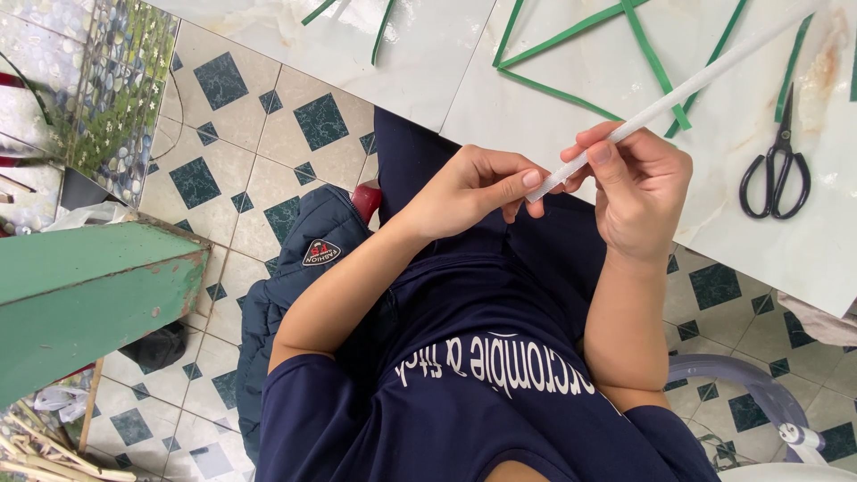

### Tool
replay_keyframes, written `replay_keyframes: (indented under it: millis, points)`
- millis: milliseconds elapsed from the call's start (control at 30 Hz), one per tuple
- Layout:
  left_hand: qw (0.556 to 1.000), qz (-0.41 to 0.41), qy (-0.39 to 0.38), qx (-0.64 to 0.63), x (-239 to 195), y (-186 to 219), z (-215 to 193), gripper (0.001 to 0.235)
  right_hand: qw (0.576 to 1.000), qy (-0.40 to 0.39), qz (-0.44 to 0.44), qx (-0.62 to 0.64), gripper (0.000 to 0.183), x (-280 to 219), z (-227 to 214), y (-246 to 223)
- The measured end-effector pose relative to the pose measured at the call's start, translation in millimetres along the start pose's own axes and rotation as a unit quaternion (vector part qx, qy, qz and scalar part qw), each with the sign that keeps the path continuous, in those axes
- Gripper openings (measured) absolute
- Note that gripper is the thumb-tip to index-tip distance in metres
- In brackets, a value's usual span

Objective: Folding and cutting thin plastic strips to prepare them for assembly.

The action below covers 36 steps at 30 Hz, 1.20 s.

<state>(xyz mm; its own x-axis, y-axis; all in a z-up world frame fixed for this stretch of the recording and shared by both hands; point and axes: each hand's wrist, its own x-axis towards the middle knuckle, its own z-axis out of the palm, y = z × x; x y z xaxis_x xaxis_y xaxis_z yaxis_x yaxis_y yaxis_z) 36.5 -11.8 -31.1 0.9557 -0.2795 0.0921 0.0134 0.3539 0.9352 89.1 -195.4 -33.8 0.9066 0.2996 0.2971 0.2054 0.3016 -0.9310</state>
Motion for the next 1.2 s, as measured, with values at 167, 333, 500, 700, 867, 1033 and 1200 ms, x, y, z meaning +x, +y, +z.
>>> replay_keyframes:
  millis: [167,333,500,700,867,1033,1200]
  points:
    - [0.992,0.031,0.032,0.120,-2,18,8,0.021,1.000,-0.006,-0.014,-0.017,0.016,1,2,1]
    - [0.975,0.081,0.045,0.203,-2,20,10,0.018,1.000,-0.010,-0.017,-0.021,0.015,0,1,2]
    - [0.975,0.087,0.045,0.202,0,15,5,0.018,0.999,-0.020,-0.020,-0.033,0.019,1,1,2]
    - [0.992,0.050,0.003,0.112,0,-3,1,0.018,0.998,0.005,-0.060,0.023,0.044,2,6,0]
    - [0.989,0.051,0.001,0.137,1,-6,4,0.018,0.997,0.024,-0.074,-0.002,0.039,-1,9,-5]
    - [0.987,0.057,-0.007,0.153,2,-11,10,0.018,0.997,0.046,-0.049,0.040,0.026,-2,11,-1]
    - [0.988,0.061,-0.019,0.141,2,-22,13,0.018,0.970,0.045,0.003,0.240,0.034,-5,19,-9]
